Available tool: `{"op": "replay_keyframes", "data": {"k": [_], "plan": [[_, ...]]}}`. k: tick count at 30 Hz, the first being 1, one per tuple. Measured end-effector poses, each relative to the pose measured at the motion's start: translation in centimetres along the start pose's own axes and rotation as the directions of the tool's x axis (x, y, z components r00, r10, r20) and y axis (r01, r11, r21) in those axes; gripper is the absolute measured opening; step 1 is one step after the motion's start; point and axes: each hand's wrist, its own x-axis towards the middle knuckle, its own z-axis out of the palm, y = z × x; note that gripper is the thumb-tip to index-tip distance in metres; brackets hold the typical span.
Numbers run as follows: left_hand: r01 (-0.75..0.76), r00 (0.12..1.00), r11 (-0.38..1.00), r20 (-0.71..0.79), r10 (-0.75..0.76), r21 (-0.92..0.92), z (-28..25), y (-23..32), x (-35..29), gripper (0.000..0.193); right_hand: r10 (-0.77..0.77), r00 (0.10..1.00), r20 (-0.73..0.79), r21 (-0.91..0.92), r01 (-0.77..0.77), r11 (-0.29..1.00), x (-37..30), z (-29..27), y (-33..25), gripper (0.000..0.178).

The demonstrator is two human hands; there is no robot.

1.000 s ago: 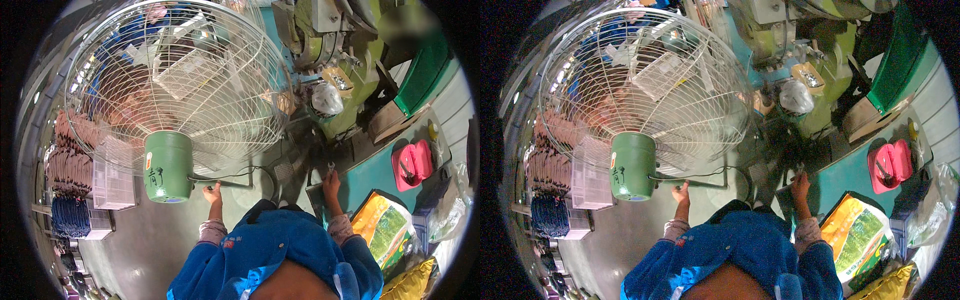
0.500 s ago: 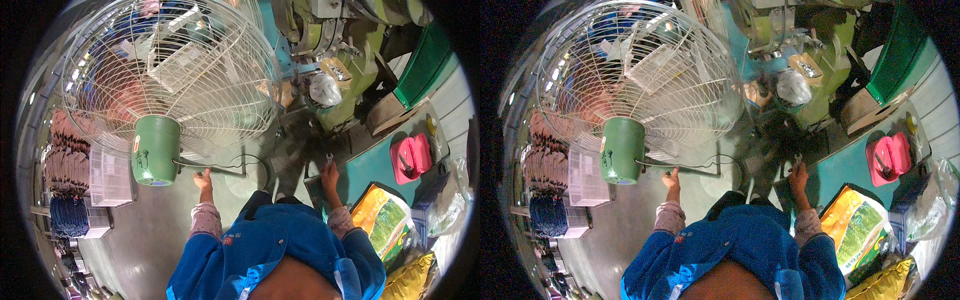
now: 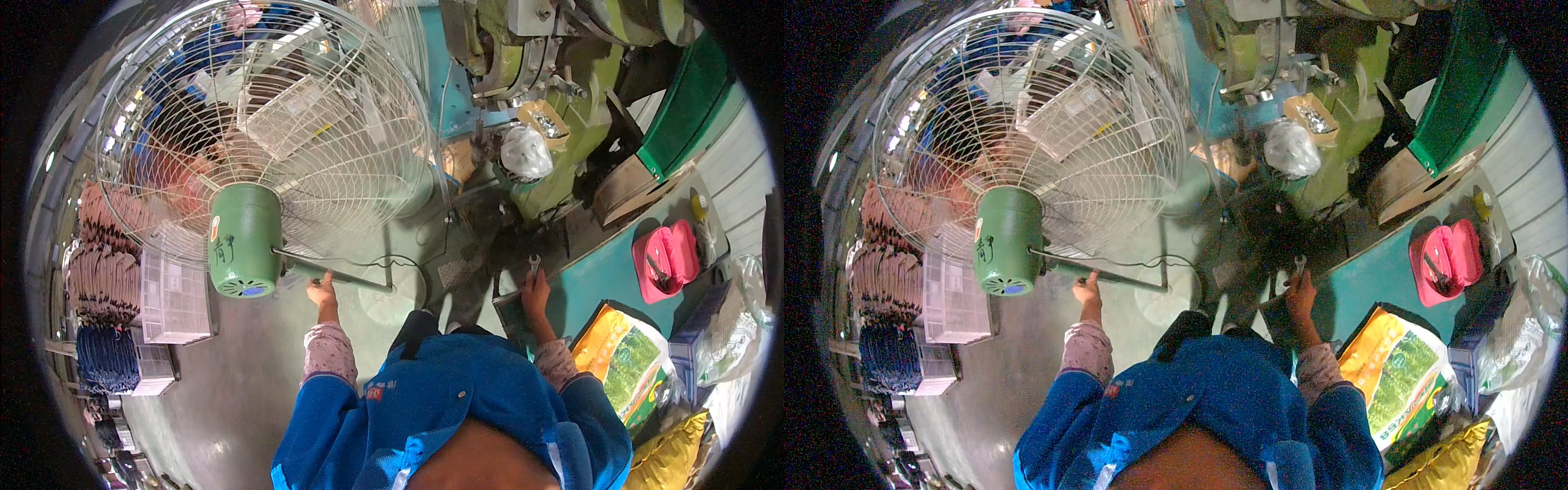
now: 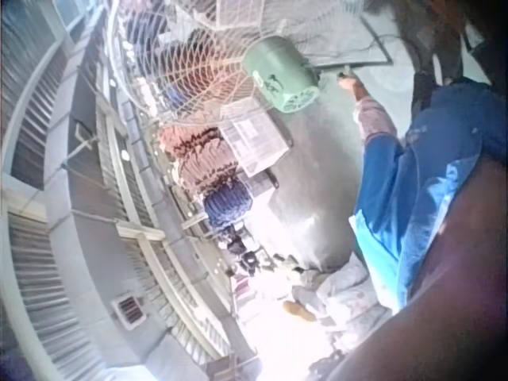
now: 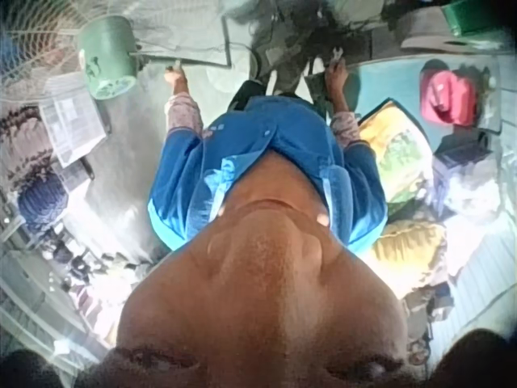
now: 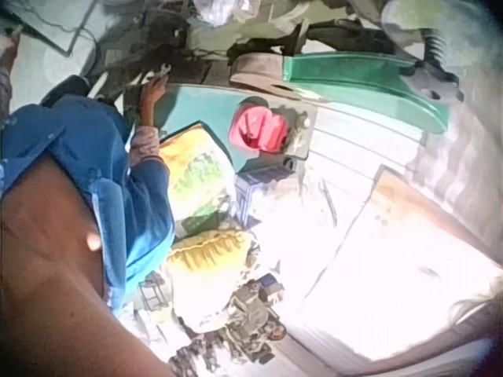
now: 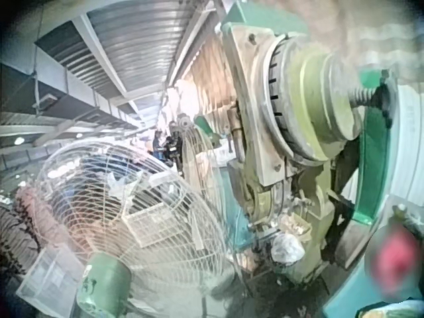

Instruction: The person picks red and black plastic parts from a white sack and assembles them by hand. They then use a wrench to tighten a bolt on a nearby machine. The person handles the parts one at a time and places them into the sack.

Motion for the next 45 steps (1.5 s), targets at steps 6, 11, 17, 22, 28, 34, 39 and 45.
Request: {"op": "replay_keyframes", "data": {"k": [6, 11, 17, 22, 28, 34, 39, 45], "plan": [[-0.042, 0.998, 0.998, -0.056, 0.040, -0.041, 0.5, -0.1, 2.0, 0.044, -0.014, 1.000, -0.012, 0.015, 0.014, 1.000, 0.6, 0.8, 2.6, 0.018], [0.033, 0.998, 0.998, -0.049, -0.030, 0.050, 0.5, 3.0, 1.8, 0.040, 0.034, 0.999, 0.004, 0.047, -0.034, 0.998, 0.6, 0.2, 2.1, 0.017], [-0.008, 1.000, 0.981, -0.008, 0.006, -0.193, 1.2, -0.3, 4.9, 0.038, -0.045, 0.998, -0.050, -0.094, 0.041, 0.995, 0.7, 1.5, 4.6, 0.018], [-0.009, 1.000, 0.999, -0.025, 0.008, -0.030, 2.4, -2.2, 6.0, 0.054, 0.108, 0.993, 0.048, -0.113, -0.103, 0.988, 1.2, 1.4, 7.3, 0.018], [-0.031, 0.999, 0.999, 0.043, 0.032, -0.011, 1.4, 1.1, 5.5, 0.049, 0.064, 0.998, 0.008, -0.141, -0.062, 0.988, 0.5, 0.8, 6.8, 0.018], [-0.023, 0.995, 0.999, 0.099, 0.027, -0.049, 0.2, 2.2, 5.9, 0.028, -0.127, 0.990, -0.054, -0.349, 0.100, 0.932, 0.2, 0.5, 4.4, 0.019], [0.054, 0.989, 0.972, 0.146, -0.020, -0.230, 1.8, 0.3, 7.6, 0.030, -0.030, 0.996, -0.087, -0.236, 0.009, 0.972, 0.4, 1.5, 7.4, 0.019], [0.148, 0.985, 0.980, -0.065, -0.158, -0.132, 1.6, 1.0, 3.4, 0.052, 0.145, 0.989, -0.011, -0.058, -0.146, 0.988, 0.4, 0.8, 2.4, 0.017]]}}
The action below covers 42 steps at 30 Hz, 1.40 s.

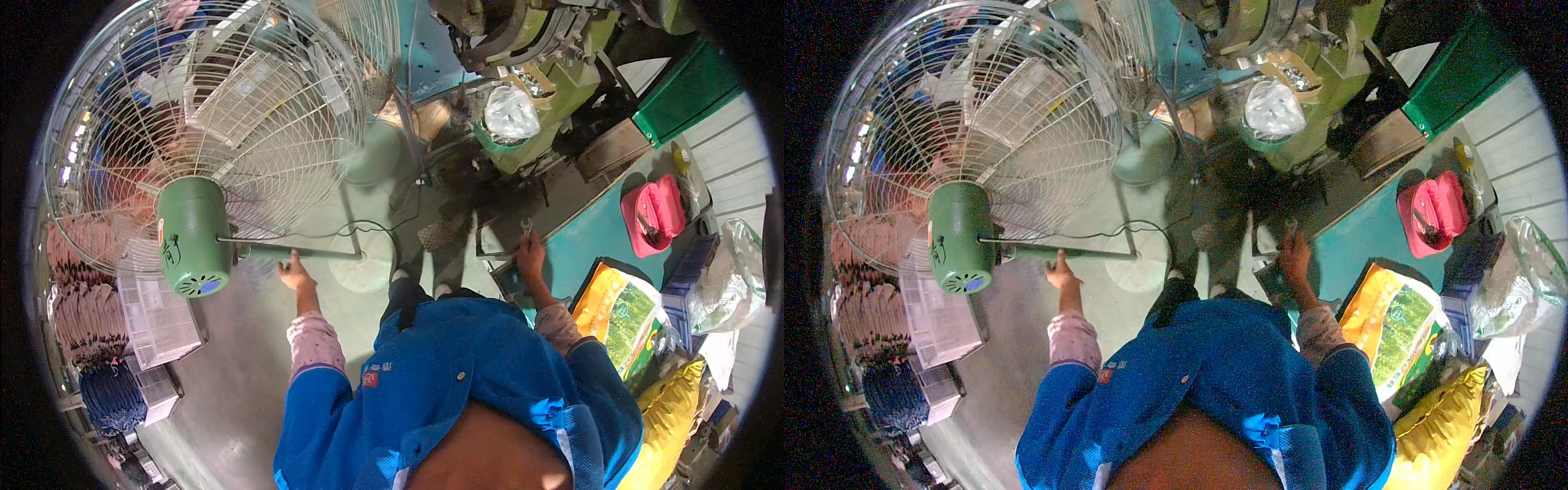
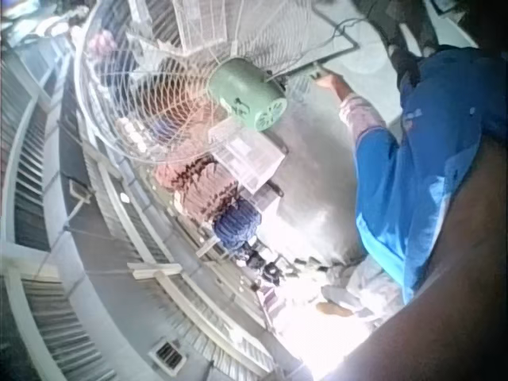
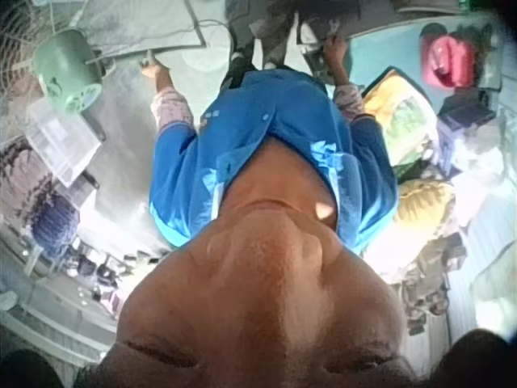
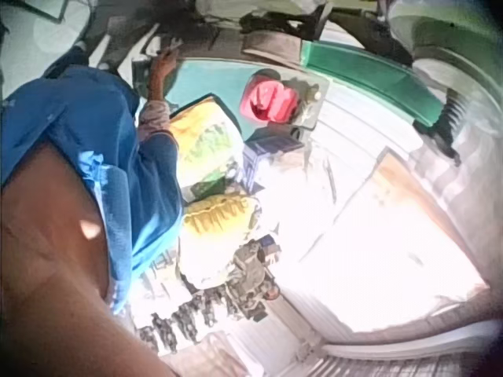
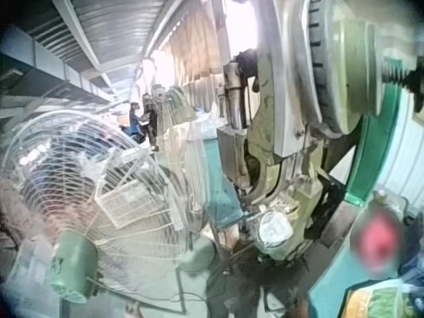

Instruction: The person picks red and black plastic parts from a white sack and assembles them by hand. They then use a wrench to tighten a bolt on a nearby machine. The person handles the parts one at a time and places them into the sack.

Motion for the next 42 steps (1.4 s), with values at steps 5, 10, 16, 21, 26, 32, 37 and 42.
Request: {"op": "replay_keyframes", "data": {"k": [5, 10, 16, 21, 26, 32, 37, 42], "plan": [[0.362, 0.696, 0.930, 0.683, -0.221, -0.067, 4.0, 1.2, -11.5, 0.026, 0.140, 0.988, -0.064, 0.070, -0.136, 0.988, -0.2, 0.4, 0.5, 0.017], [-0.201, 0.358, 0.878, 0.802, 0.478, -0.434, 13.3, 17.0, -20.5, 0.034, 0.263, 0.964, -0.047, 0.134, -0.255, 0.958, -0.2, 0.5, -2.5, 0.016], [-0.286, 0.146, 0.673, 0.663, 0.734, -0.682, 22.2, 29.1, -23.0, 0.045, 0.310, 0.927, -0.210, 0.005, -0.316, 0.949, -1.0, 1.7, -0.7, 0.020], [-0.320, 0.084, 0.687, 0.703, 0.706, -0.652, 24.0, 30.5, -23.5, 0.037, 0.400, 0.869, -0.291, 0.123, -0.381, 0.916, 0.7, 3.5, -8.6, 0.020], [-0.323, 0.063, 0.664, 0.685, 0.726, -0.674, 24.7, 30.9, -23.6, 0.031, 0.170, 0.877, -0.450, 0.008, -0.187, 0.982, 9.3, 5.6, -13.9, 0.032], [-0.286, 0.065, 0.676, 0.690, 0.721, -0.679, 25.6, 31.3, -23.6, 0.024, 0.186, 0.876, -0.446, 0.064, -0.175, 0.982, 19.2, 6.4, -18.1, 0.071], [-0.313, 0.092, 0.654, 0.663, 0.743, -0.689, 25.2, 31.7, -23.7, 0.023, 0.264, 0.906, -0.332, -0.102, -0.312, 0.944, 23.6, 5.4, -16.3, 0.049], [-0.289, 0.129, 0.706, 0.705, 0.698, -0.646, 25.7, 31.2, -23.6, 0.023, 0.256, 0.929, -0.267, 0.549, -0.072, 0.833, 23.0, 3.0, -14.8, 0.022]]}}
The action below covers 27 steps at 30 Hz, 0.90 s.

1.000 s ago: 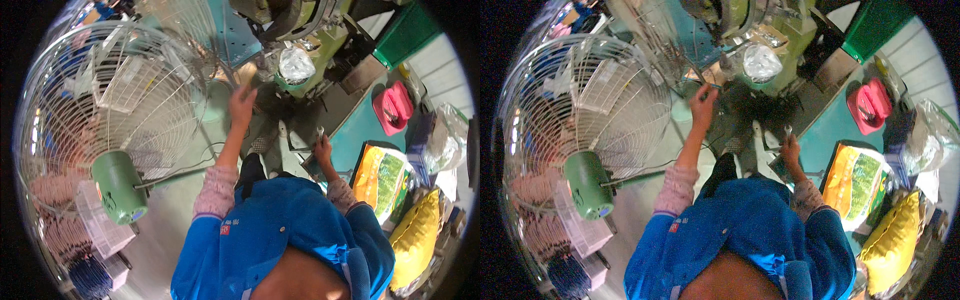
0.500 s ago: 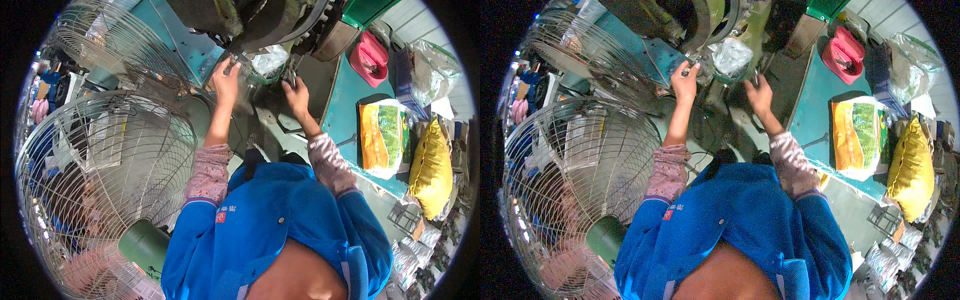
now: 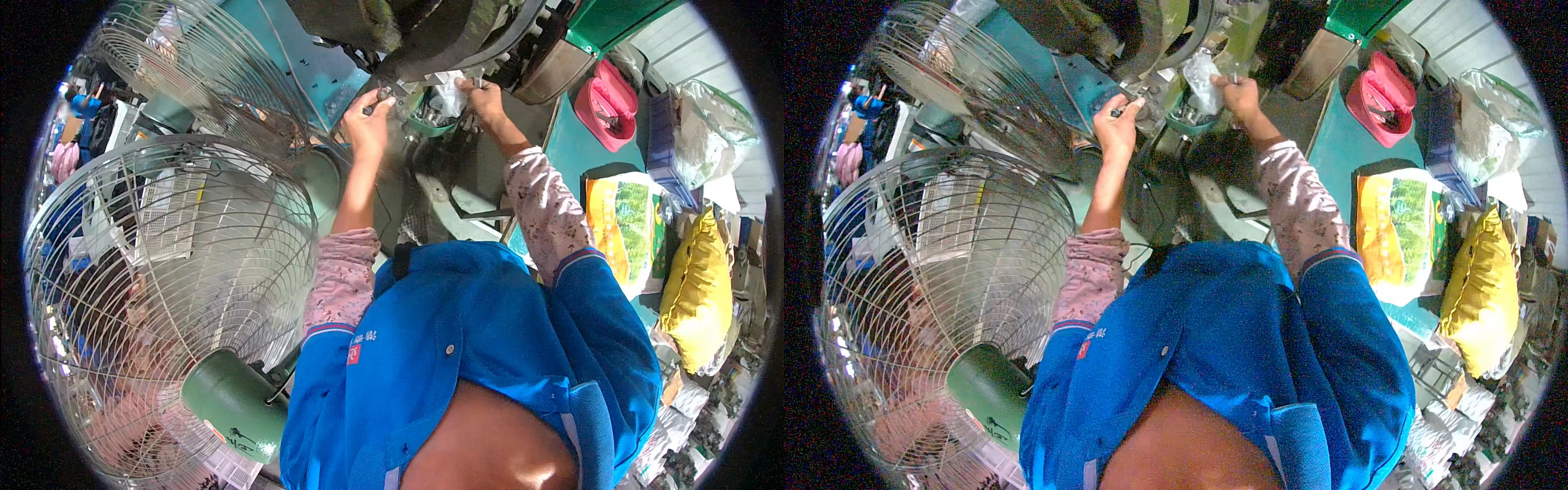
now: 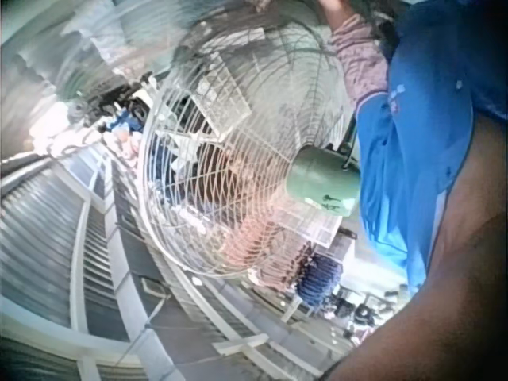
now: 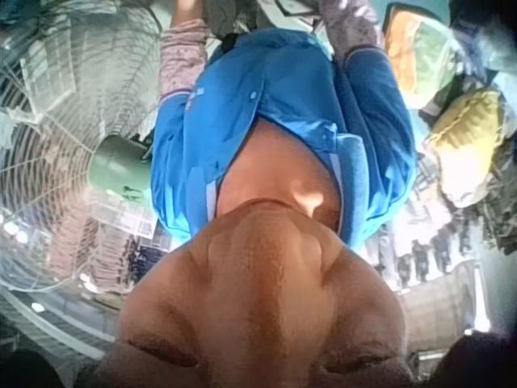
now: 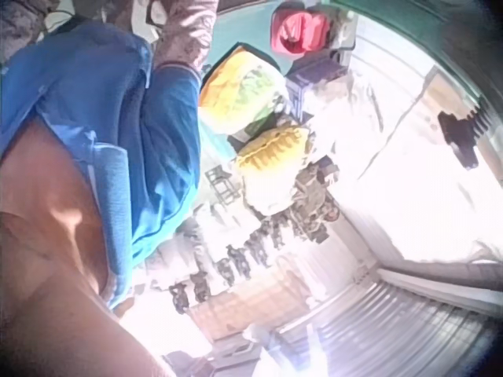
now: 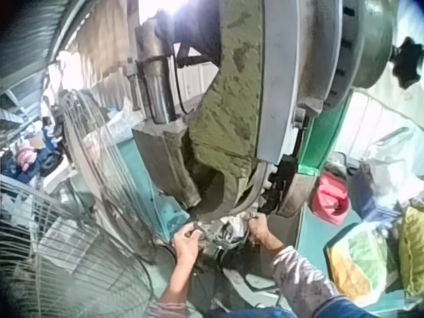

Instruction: The person picks red and black plastic parts from a white sack and assembles them by hand. They then use a wrench to tighten a bolt on a nearby machine. The person handles the parts one at a time and places them into the sack.

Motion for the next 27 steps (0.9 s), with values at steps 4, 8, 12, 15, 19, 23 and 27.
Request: {"op": "replay_keyframes", "data": {"k": [4, 8, 12, 15, 19, 23, 27], "plan": [[-0.012, 0.998, 1.000, 0.060, 0.012, -0.009, -0.2, -0.5, 0.0, 0.024, 0.255, 0.962, -0.100, 0.215, -0.229, 0.949, -0.6, -2.4, -2.1, 0.031], [0.023, 0.996, 0.998, 0.084, -0.017, -0.063, 0.2, -1.3, 0.3, 0.024, 0.173, 0.983, -0.060, -0.006, -0.174, 0.985, 2.2, -5.6, 1.2, 0.031], [0.038, 0.996, 0.996, 0.082, -0.032, -0.078, 0.4, -1.6, 0.1, 0.023, -0.026, 0.992, -0.121, -0.188, 0.003, 0.982, 1.5, -4.2, 3.8, 0.022], [0.082, 0.995, 0.991, 0.070, -0.074, -0.109, 0.7, -0.6, -0.1, 0.023, -0.106, 0.979, -0.172, -0.622, -0.024, 0.782, 1.1, -3.4, 4.9, 0.029], [0.089, 0.982, 0.974, -0.145, -0.121, -0.210, 1.1, 0.4, -2.8, 0.023, -0.043, 0.992, -0.115, -0.733, -0.055, 0.678, -1.3, -1.5, 3.0, 0.036], [-0.231, 0.967, 0.972, -0.125, 0.224, -0.041, 3.1, -3.2, -7.9, 0.014, 0.012, 0.999, -0.046, -0.794, -0.043, 0.607, -2.6, -0.6, 0.4, 0.038], [-0.058, 0.906, 0.987, 0.424, -0.011, 0.150, 7.6, -2.2, -8.6, 0.053, 0.015, 0.998, 0.063, -0.807, 0.042, 0.589, -2.2, -1.8, 1.4, 0.037]]}}
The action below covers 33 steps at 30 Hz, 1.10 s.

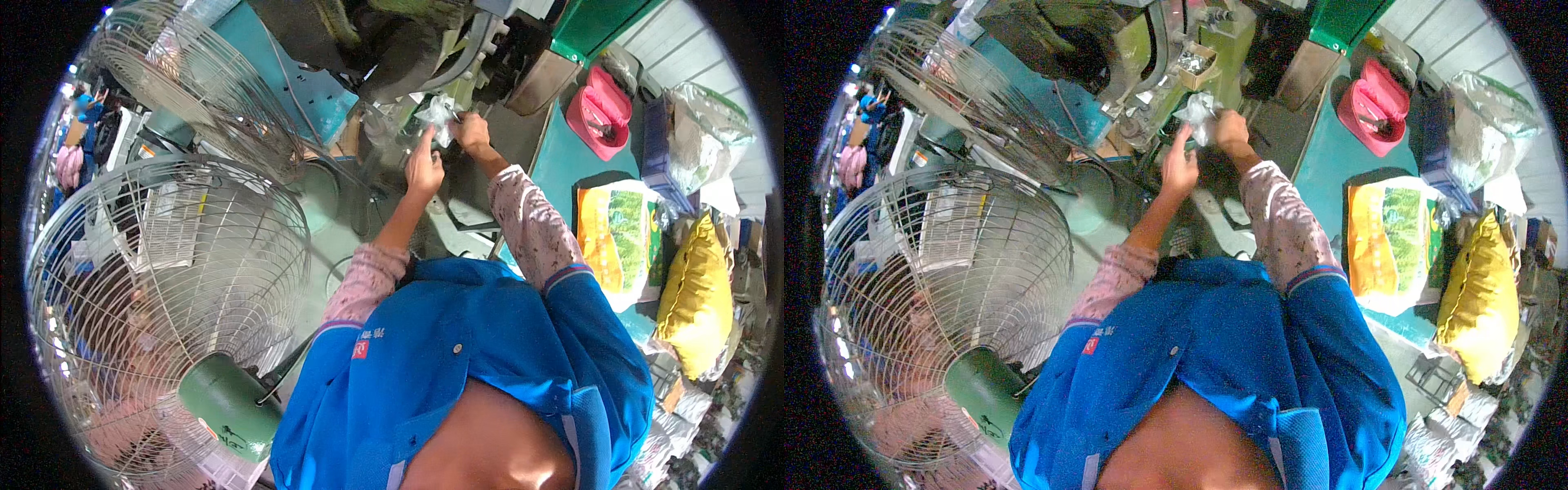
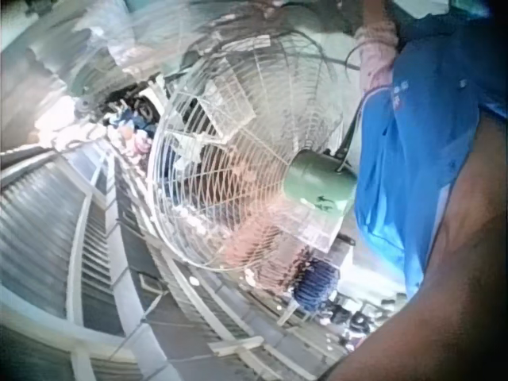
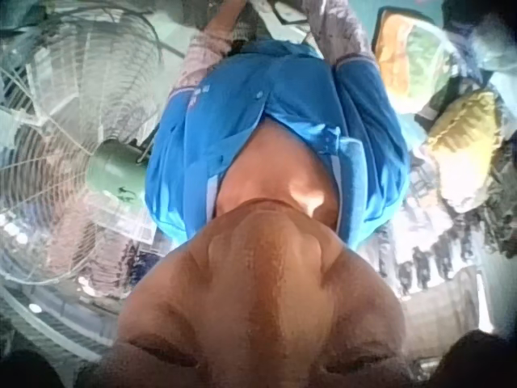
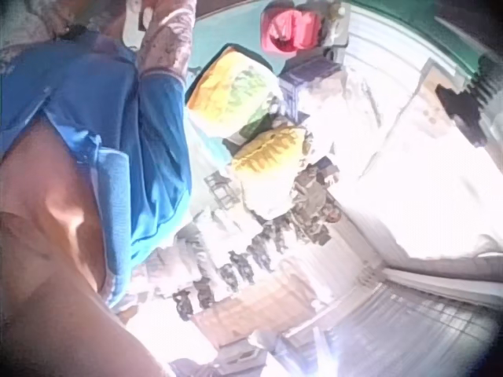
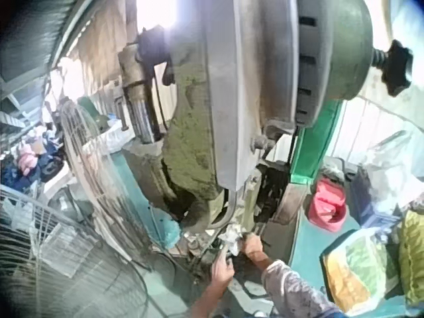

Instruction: The person picks red and black plastic parts from a white sack and assembles them by hand. They then use a wrench to tighten a bolt on a nearby machine. The person handles the parts one at a time and places them into the sack.

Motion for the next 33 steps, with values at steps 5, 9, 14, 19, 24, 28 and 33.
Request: {"op": "replay_keyframes", "data": {"k": [5, 9, 14, 19, 24, 28, 33], "plan": [[0.014, 0.983, 0.996, 0.181, -0.029, 0.085, 3.1, -2.7, 2.0, 0.058, -0.185, 0.964, -0.194, -0.045, 0.179, 0.983, -1.2, -2.1, -1.1, 0.030], [-0.109, 0.971, 0.980, 0.227, 0.070, 0.165, 4.4, -5.5, 1.6, 0.047, 0.043, 0.993, 0.107, 0.403, -0.082, 0.912, -0.6, -0.2, -4.0, 0.022], [-0.150, 0.956, 0.957, 0.282, 0.077, 0.250, 3.8, -5.4, 1.3, 0.026, 0.100, 0.868, 0.486, 0.196, -0.219, 0.956, 3.9, 4.8, -3.0, 0.013], [-0.292, 0.906, 0.768, 0.422, 0.031, 0.570, 2.3, -4.8, -0.1, 0.055, 0.241, 0.859, 0.452, 0.285, -0.395, 0.873, 2.0, 3.7, -6.9, 0.016], [-0.320, 0.938, 0.794, 0.292, 0.189, 0.516, -0.4, -5.0, -3.8, 0.065, 0.093, 0.895, 0.437, 0.602, -0.368, 0.709, 0.7, 3.9, -6.5, 0.016], [-0.192, 0.978, 0.945, 0.129, 0.163, 0.264, -1.1, -7.7, -7.0, 0.062, 0.212, 0.903, 0.372, 0.529, -0.395, 0.751, 5.1, 9.0, -1.1, 0.013], [0.079, 0.997, 0.987, -0.017, -0.077, 0.143, -1.8, -9.0, -8.0, 0.047, -0.252, 0.905, 0.342, 0.455, 0.075, 0.887, 7.2, 10.7, 1.9, 0.010]]}}
